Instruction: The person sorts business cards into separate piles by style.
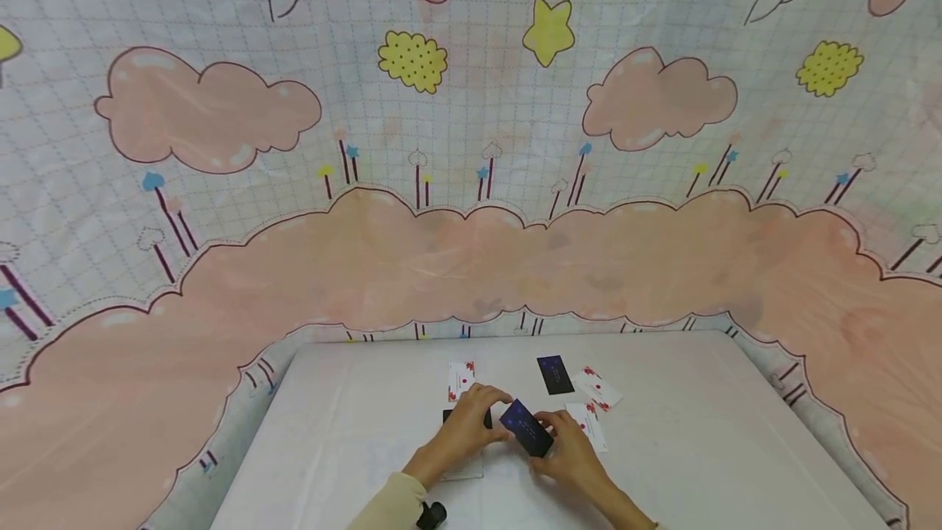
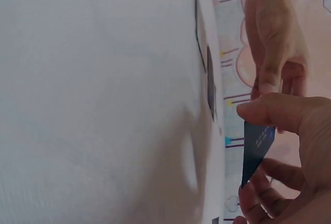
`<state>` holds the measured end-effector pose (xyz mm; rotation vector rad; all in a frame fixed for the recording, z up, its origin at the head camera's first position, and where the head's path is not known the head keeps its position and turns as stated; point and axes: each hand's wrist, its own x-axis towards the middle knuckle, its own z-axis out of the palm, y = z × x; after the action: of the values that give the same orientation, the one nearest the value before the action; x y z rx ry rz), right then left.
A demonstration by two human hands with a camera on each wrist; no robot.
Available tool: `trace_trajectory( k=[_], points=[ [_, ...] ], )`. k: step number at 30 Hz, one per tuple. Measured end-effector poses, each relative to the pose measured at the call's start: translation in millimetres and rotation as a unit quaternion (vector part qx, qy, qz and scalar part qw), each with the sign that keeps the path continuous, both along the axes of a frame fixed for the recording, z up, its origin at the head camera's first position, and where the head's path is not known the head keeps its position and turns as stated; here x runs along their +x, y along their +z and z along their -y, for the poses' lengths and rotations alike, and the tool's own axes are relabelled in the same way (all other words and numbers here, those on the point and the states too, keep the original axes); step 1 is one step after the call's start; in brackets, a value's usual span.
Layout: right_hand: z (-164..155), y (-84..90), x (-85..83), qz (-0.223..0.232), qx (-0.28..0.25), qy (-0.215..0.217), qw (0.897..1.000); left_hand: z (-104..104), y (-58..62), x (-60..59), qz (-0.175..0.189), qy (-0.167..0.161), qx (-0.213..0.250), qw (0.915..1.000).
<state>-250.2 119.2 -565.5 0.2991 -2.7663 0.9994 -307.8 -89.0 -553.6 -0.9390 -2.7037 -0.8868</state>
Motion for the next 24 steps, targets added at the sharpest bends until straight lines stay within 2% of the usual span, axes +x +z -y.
trace_trajectory(
  k=[5, 12, 17, 24],
  points=[
    [-3, 4.6, -1.0, -0.01, 0.002, 0.03, 0.999, 7, 4.7, -0.2, -0.003, -0.039, -0.031, 0.9988],
    [-4, 10.2, 0.8, -0.005, -0.004, 0.051, 0.999, 14, 9.0, 1.0, 0.016, -0.051, -0.057, 0.9969],
    [-6, 11.8, 0.8, -0.026, -0.003, 0.044, 0.999, 16, 11.4, 3.6, 0.021, -0.049, -0.046, 0.9975],
    [-9, 17.3, -0.8, -0.03, -0.037, 0.002, 0.999, 19, 15.1, 7.7, 0.044, -0.02, -0.013, 0.9987]
  ],
)
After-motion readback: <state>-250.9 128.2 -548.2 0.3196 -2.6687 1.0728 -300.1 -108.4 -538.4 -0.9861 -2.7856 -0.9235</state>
